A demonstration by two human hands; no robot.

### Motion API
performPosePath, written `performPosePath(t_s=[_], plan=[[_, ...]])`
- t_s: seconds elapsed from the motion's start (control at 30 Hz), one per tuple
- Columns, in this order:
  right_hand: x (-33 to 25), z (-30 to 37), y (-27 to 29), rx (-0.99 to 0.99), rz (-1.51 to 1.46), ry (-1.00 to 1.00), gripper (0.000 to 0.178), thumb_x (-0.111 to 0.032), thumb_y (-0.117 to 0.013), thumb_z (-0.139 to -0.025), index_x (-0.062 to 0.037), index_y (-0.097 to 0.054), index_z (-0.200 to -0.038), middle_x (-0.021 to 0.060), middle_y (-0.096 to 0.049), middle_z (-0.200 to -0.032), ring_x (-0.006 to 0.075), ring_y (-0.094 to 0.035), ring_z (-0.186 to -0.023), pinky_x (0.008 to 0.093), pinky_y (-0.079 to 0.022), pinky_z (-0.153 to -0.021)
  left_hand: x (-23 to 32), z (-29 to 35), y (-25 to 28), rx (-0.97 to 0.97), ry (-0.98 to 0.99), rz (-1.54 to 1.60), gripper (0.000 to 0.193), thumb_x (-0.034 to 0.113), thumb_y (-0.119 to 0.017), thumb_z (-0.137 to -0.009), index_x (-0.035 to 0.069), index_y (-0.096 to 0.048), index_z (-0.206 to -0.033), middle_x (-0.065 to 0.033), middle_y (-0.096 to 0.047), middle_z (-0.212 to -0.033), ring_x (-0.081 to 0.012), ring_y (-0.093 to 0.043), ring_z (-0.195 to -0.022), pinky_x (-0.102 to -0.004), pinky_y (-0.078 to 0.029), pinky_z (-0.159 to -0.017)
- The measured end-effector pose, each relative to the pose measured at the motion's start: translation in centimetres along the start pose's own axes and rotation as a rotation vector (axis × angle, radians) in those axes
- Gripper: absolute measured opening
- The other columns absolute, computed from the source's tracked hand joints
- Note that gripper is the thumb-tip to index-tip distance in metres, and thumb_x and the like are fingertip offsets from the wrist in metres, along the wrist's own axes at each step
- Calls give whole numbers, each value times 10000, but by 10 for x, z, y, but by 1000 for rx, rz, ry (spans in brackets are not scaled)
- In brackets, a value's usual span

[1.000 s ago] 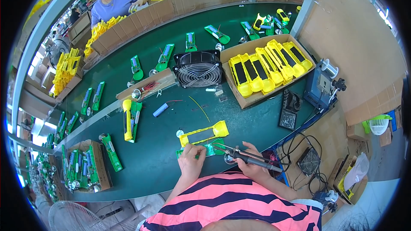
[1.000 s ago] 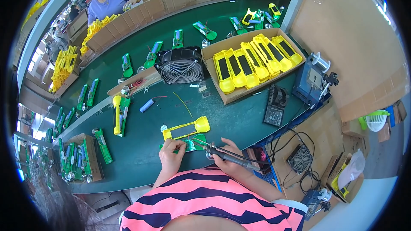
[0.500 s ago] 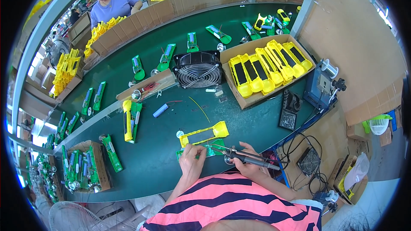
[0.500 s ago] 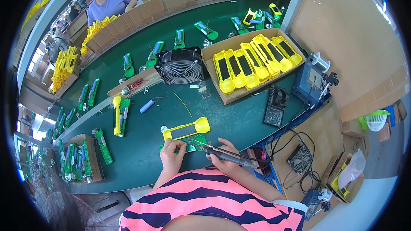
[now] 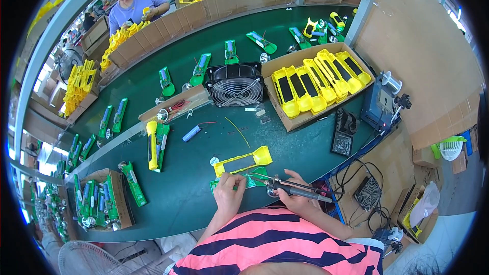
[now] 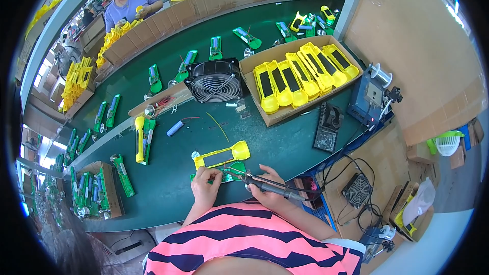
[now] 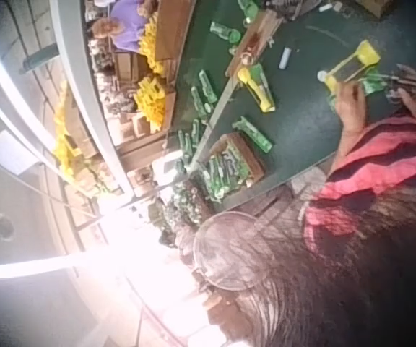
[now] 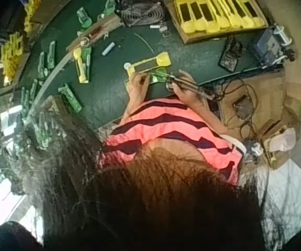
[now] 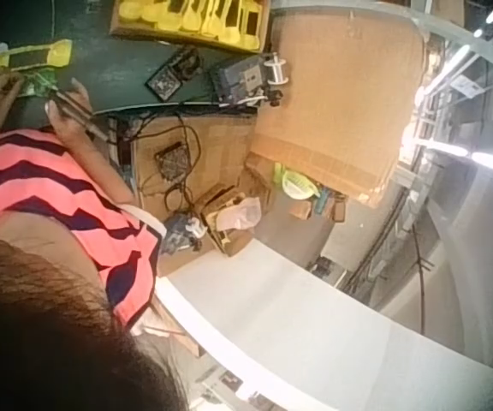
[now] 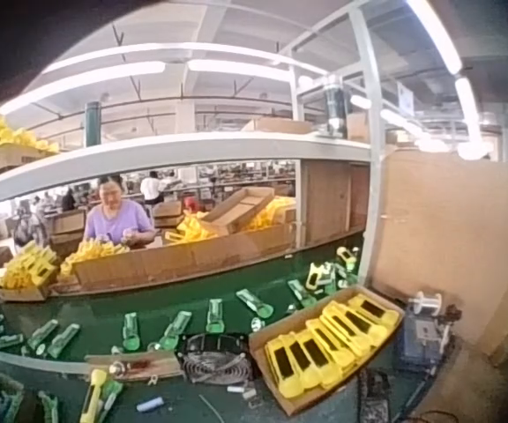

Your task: Soldering wires and components to circuit boards for flashlight assembly.

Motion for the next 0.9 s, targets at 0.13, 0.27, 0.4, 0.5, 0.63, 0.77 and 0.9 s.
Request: performPosePath(t_s=[0.13,0.27,0.4,0.5,0.63,0.77,0.9], plan=[[0,1,2,-29,22,-8,90,-106,-617,-736,-39,-588,-790,63,-587,-670,191,-576,-621,452,-423,-845,-1,0,-1,10,1,13,83,26,-658,-675,44,-587,-714,-55,-523,-678,-181,-557,-573,-289,-438,-505],[-2,-1,2,1,6,-24,89,-108,-611,-741,-39,-589,-792,61,-584,-660,191,-575,-619,449,-420,-850,-2,0,-1,6,16,-1,85,28,-659,-673,45,-585,-712,-55,-525,-682,-182,-557,-576,-292,-438,-506],[-3,-3,3,-49,31,-9,83,-111,-601,-749,-40,-590,-789,58,-580,-648,190,-571,-609,445,-414,-859,-2,0,-1,-5,6,-1,85,30,-658,-673,46,-586,-715,-56,-526,-687,-184,-556,-580,-294,-436,-508],[-3,-3,4,-74,33,-16,79,-113,-598,-751,-42,-592,-785,57,-579,-646,189,-569,-603,444,-411,-862,-1,1,0,-14,10,-8,84,26,-656,-673,46,-586,-714,-59,-524,-683,-185,-556,-582,-293,-435,-510],[-4,-2,4,-83,9,-90,66,-102,-569,-768,-53,-614,-769,67,-598,-695,202,-591,-679,437,-395,-901,0,1,0,-11,18,1,82,20,-656,-675,42,-588,-716,-59,-525,-681,-178,-557,-581,-285,-438,-511],[-7,-5,6,-135,39,-87,68,-96,-567,-770,-53,-614,-745,59,-594,-667,194,-592,-679,437,-395,-900,-2,1,1,2,64,52,75,21,-654,-680,36,-590,-715,-56,-530,-685,-171,-555,-581,-281,-439,-512],[0,-14,-2,-75,-14,-34,124,-91,-587,-771,-65,-572,-891,64,-617,-702,200,-588,-658,422,-377,-910,-2,1,2,-15,59,84,67,28,-654,-689,31,-592,-714,-55,-535,-680,-167,-547,-593,-278,-435,-525]])
Point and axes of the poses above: each hand's wrist, its own z-axis away from the middle knuckle, its own y-axis out of the back of the hand, x = y × z, the point moved 3 cm from there along -z, towards the middle knuckle
